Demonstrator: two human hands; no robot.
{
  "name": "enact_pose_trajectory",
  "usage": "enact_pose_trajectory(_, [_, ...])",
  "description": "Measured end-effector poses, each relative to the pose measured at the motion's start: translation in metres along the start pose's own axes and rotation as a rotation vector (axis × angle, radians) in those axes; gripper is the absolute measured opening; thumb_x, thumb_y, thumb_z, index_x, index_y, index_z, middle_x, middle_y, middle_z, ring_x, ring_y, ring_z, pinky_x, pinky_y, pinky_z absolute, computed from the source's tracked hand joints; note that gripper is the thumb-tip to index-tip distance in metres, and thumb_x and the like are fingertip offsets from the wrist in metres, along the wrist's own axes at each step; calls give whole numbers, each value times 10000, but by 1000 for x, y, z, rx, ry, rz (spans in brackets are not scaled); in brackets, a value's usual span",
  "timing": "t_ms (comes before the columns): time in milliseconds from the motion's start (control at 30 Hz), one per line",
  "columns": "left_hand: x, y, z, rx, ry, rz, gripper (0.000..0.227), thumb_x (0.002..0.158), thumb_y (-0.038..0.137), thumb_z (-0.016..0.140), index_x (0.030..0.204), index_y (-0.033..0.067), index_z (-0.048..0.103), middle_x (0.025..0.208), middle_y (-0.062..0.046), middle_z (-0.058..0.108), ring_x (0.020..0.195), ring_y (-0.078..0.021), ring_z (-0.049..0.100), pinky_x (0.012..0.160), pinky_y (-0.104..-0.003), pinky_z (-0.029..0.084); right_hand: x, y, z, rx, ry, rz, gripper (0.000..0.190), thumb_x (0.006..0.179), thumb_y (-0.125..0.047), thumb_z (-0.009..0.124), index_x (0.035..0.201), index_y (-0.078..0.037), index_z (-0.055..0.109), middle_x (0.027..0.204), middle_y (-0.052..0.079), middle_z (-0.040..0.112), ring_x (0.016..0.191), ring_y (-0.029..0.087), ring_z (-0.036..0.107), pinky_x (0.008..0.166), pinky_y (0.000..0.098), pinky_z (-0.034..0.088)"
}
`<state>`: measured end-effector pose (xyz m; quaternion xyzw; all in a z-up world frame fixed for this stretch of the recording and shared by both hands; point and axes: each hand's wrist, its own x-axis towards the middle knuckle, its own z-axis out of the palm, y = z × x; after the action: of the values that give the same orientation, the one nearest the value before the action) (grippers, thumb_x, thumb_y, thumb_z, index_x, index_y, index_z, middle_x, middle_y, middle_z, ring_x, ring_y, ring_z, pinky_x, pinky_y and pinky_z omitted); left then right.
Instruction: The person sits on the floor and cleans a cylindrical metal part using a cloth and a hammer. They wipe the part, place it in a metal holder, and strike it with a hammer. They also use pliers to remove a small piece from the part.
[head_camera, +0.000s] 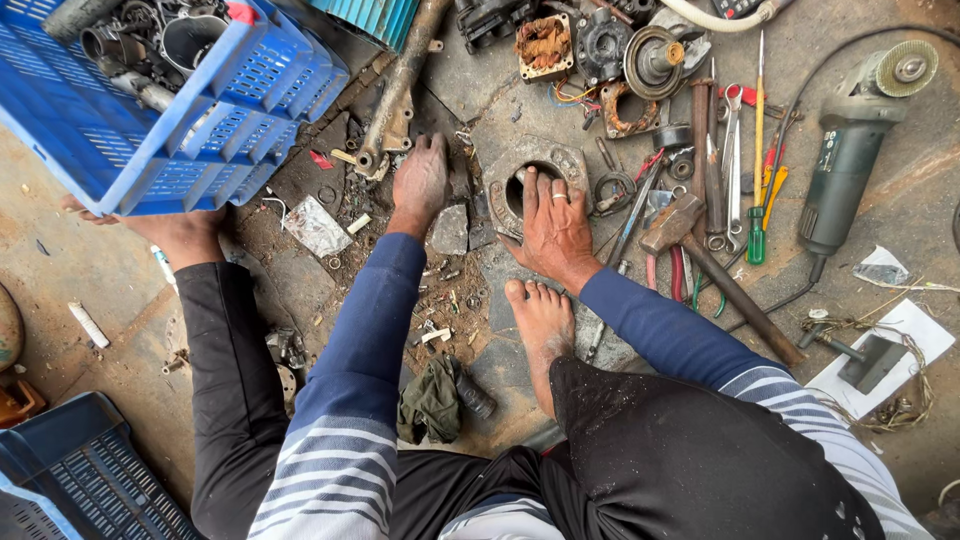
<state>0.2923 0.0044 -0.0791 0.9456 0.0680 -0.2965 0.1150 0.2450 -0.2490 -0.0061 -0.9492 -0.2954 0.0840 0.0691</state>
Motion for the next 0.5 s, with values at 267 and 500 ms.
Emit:
enact_pose_trajectory(267, [-18, 11, -44, -207, 101, 67, 279, 877, 46, 635, 1144, 94, 574, 896, -166, 714, 783, -332, 736, 706, -450, 601, 2, 1, 0, 18, 25, 13, 1112, 856, -700, 657, 1517, 125, 311, 1300, 223, 522, 1143, 332, 501, 931, 524, 385])
enact_pose_trajectory(500, [-31, 11, -70, -197, 324, 243, 107, 910, 94, 678, 967, 77, 589, 889, -138, 729, 804, -360, 711, 706, -518, 545, 2, 0, -4, 9, 56, 7, 1103, 860, -682, 659, 1517, 131, 309, 1325, 231, 522, 1158, 334, 502, 945, 528, 382])
